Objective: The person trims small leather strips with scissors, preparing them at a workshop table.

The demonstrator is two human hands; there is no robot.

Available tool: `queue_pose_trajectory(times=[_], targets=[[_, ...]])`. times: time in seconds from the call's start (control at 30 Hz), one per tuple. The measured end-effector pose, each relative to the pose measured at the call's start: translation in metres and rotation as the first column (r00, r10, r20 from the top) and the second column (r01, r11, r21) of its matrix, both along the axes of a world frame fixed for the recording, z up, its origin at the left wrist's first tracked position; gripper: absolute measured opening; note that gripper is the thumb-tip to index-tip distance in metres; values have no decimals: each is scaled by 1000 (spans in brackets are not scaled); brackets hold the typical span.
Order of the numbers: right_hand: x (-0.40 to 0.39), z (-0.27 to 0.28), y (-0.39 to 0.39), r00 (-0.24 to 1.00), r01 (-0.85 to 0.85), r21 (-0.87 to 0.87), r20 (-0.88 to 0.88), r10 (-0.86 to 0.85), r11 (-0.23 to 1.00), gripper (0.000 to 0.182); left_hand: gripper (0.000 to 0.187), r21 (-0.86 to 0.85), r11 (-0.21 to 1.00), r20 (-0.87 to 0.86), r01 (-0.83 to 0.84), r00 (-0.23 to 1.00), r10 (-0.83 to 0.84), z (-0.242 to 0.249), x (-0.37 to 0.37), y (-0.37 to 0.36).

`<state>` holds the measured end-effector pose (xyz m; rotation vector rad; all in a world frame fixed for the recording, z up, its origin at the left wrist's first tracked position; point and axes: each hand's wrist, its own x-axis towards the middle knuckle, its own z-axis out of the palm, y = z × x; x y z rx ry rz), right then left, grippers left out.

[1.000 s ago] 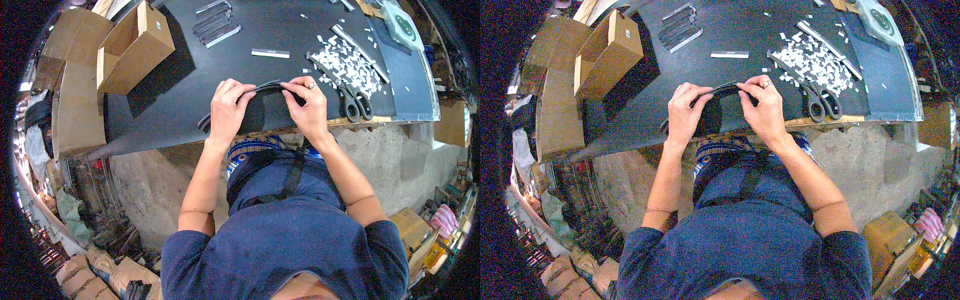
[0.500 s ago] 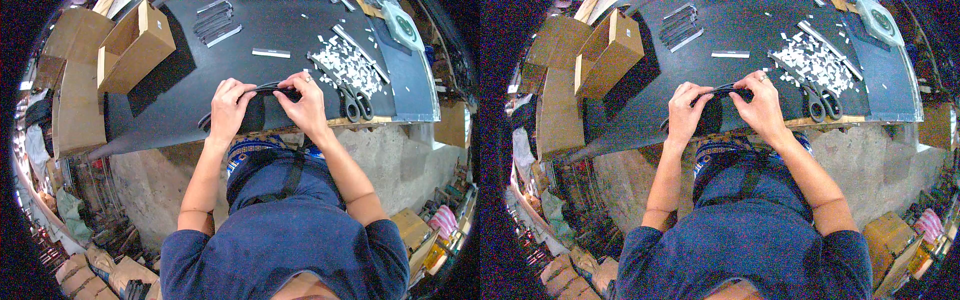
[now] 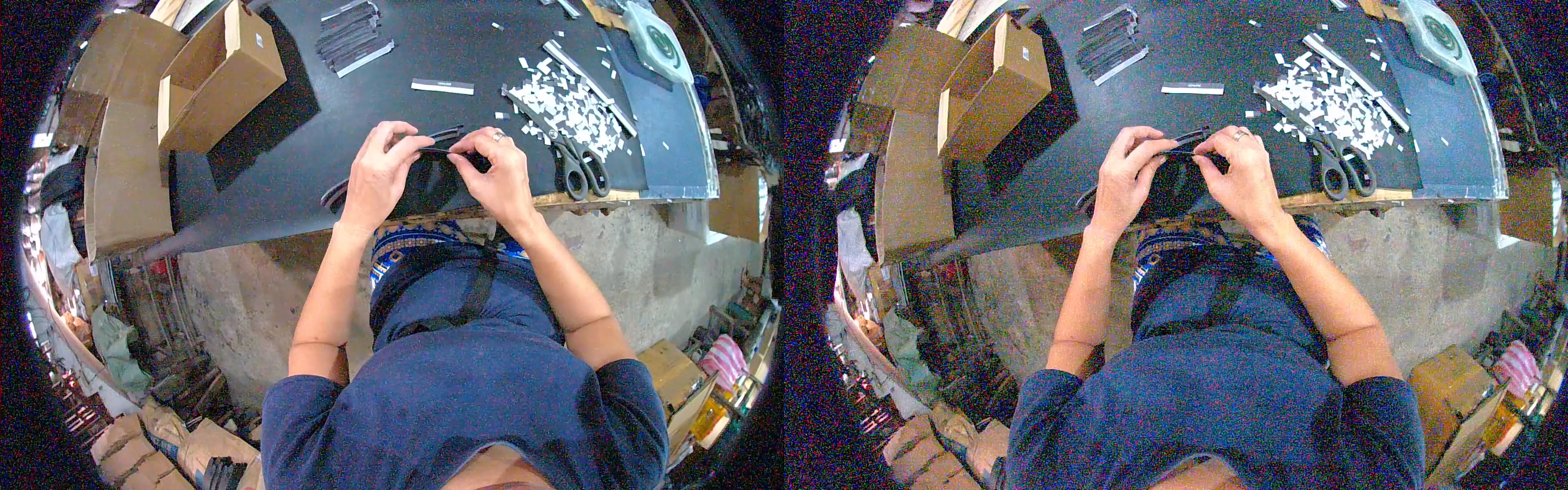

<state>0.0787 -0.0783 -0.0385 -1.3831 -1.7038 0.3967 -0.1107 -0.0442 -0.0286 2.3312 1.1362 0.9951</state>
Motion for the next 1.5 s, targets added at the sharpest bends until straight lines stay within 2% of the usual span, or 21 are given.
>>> queue_pose_trajectory(times=[0.2, 0.37, 0.47, 0.53, 0.7, 1.3, 1.5], targets=[[0, -1, -3, 998, -33, 4, -49, 34, 999, 12, 23, 18, 1000, -40, -3, 999, 4, -1, 0, 0], [-2, 4, -5, 990, 90, -30, -108, -92, 996, 19, 21, 58, 998, -59, 1, 998, 2, -1, 0, 0], [-1, 2, -4, 989, 121, -22, -85, -123, 992, 21, 21, 71, 997, -59, 5, 998, -1, -2, 0, 0], [-1, 0, -4, 990, 115, -17, -85, -116, 993, 20, 21, 11, 1000, -61, -4, 998, 5, -3, -1, -1], [-1, 0, -3, 991, 107, -14, -83, -108, 994, 21, 20, 19, 1000, -77, -11, 997, 12, -1, 0, -1], [-1, -1, -3, 993, 98, -19, -69, -99, 995, 19, 18, 30, 1000, -64, -9, 998, 11, -1, 0, 0], [-1, 0, 0, 990, 85, 18, -110, -82, 996, 9, 18, 38, 999, -68, -6, 998, 8, 1, 0, -1]])
